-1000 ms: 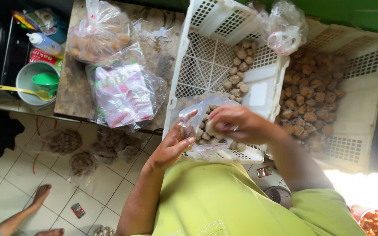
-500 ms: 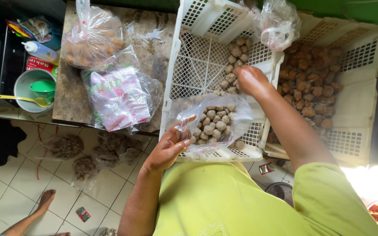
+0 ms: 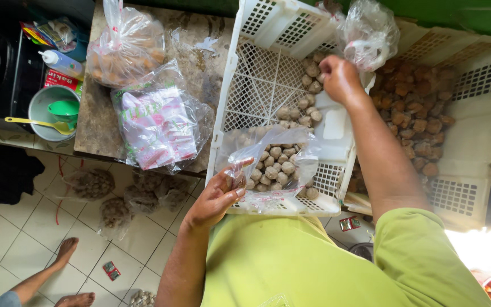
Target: The person holds open a clear plastic bag and repeatedly picks round meatballs by hand from a white plastic crate, placing them into the bag. They occasionally adjust the bag and continue filling it with meatballs from the crate.
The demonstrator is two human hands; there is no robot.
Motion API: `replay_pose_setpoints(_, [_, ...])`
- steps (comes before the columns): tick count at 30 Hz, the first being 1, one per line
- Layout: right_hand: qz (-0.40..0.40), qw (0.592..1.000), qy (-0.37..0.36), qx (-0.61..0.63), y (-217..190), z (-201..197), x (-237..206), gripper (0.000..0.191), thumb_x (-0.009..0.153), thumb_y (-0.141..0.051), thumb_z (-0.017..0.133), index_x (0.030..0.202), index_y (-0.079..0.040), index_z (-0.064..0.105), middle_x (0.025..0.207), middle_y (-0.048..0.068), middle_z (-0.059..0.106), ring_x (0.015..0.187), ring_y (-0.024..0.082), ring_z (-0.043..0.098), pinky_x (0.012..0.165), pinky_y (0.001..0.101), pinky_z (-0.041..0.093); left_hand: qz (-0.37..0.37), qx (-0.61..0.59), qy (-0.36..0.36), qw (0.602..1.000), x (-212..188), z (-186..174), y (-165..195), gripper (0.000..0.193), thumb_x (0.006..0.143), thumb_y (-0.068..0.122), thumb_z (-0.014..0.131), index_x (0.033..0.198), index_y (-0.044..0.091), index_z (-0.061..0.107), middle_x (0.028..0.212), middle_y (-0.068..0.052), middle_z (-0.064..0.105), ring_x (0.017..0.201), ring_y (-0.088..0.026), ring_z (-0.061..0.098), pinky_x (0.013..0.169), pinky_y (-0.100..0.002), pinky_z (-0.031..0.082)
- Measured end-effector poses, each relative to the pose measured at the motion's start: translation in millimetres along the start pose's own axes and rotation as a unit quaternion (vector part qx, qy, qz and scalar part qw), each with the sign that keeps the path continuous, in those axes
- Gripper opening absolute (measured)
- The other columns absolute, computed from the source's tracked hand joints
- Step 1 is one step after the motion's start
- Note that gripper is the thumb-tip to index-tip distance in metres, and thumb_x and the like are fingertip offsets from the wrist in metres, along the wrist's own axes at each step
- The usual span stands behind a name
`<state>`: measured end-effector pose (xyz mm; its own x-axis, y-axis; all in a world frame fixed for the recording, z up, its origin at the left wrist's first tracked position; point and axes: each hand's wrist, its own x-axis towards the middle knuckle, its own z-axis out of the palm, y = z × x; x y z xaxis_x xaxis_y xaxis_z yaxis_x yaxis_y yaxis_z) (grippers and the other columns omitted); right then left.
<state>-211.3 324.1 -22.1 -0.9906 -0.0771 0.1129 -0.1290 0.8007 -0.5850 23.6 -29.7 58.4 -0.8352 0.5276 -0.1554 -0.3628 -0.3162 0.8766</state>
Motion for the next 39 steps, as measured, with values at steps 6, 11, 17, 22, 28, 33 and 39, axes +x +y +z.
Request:
replay_pose_setpoints(6, [-0.018,0.94,-0.189,-0.284,-15,24,-3,0.023,0.085,-0.007,0.063,0.103,-0.005,0.076,0.102,0.024,0.075,0.095,0.04,0.072,0.085,0.0471,0.058,0.004,-0.017,0.003,1.0,-3,0,-1,0.065,0.094,-0.003,0.056,0.157,-0.001,0.042,0.103,0.001,0.051,0.085,-0.009,0.041,0.077,-0.025,0.038])
replay_pose_setpoints(11, [-0.087,0.941,-0.112,-0.309,-26,25,-14,0.027,0.081,-0.006,0.066,0.106,-0.009,0.075,0.104,0.023,0.072,0.094,0.038,0.071,0.078,0.0451,0.059,0.002,-0.024,0.011,1.0,-1,1,-1,0.063,0.089,-0.004,0.052,0.151,0.001,0.04,0.144,0.0,0.052,0.122,-0.004,0.05,0.099,-0.022,0.042])
replay_pose_setpoints(17, [-0.095,0.919,-0.231,-0.306,-26,31,-26,0.03,0.079,-0.009,0.066,0.108,-0.009,0.073,0.105,0.019,0.071,0.1,0.036,0.07,0.083,0.0448,0.058,-0.014,-0.02,-0.018,1.0,-1,1,2,0.066,0.096,-0.005,0.053,0.161,0.001,0.042,0.113,-0.002,0.053,0.083,-0.007,0.039,0.074,-0.023,0.037])
replay_pose_setpoints(22, [-0.151,0.932,-0.143,-0.296,-31,42,-25,0.02,0.087,-0.006,0.066,0.107,-0.008,0.069,0.105,0.016,0.073,0.1,0.035,0.07,0.08,0.0455,0.058,-0.001,-0.01,-0.021,1.0,5,3,2,0.07,0.094,-0.005,0.053,0.161,0.003,0.036,0.102,0.003,0.047,0.081,-0.007,0.038,0.073,-0.023,0.035])
replay_pose_setpoints(28, [0.068,0.96,-0.131,0.239,-57,-19,-26,0.028,0.094,-0.016,0.074,0.117,-0.007,0.062,0.095,0.005,0.068,0.079,0.016,0.064,0.067,0.0317,0.054,0.017,-0.022,0.005,1.0,11,5,2,0.08,0.095,-0.003,0.054,0.166,0.011,0.019,0.094,0.001,0.046,0.078,-0.008,0.04,0.07,-0.024,0.038])
replay_pose_setpoints(33, [-0.12,0.854,-0.331,0.382,-121,-55,-97,0.032,0.092,-0.011,0.075,0.122,-0.005,0.065,0.091,0.004,0.07,0.077,0.012,0.067,0.068,0.0272,0.059,0.02,-0.04,0.009,0.999,15,5,-1,0.083,0.094,-0.002,0.055,0.166,0.012,0.016,0.095,0.0,0.047,0.078,-0.009,0.042,0.068,-0.025,0.039])
replay_pose_setpoints(39, [-0.212,0.915,-0.236,0.251,-125,-30,-97,0.021,0.093,-0.007,0.071,0.114,-0.005,0.071,0.089,0.005,0.071,0.079,0.016,0.07,0.072,0.0307,0.06,0.026,-0.024,0.013,0.999,9,4,-4,0.076,0.096,-0.001,0.057,0.165,0.009,0.027,0.096,0.0,0.048,0.082,-0.009,0.042,0.073,-0.025,0.039])
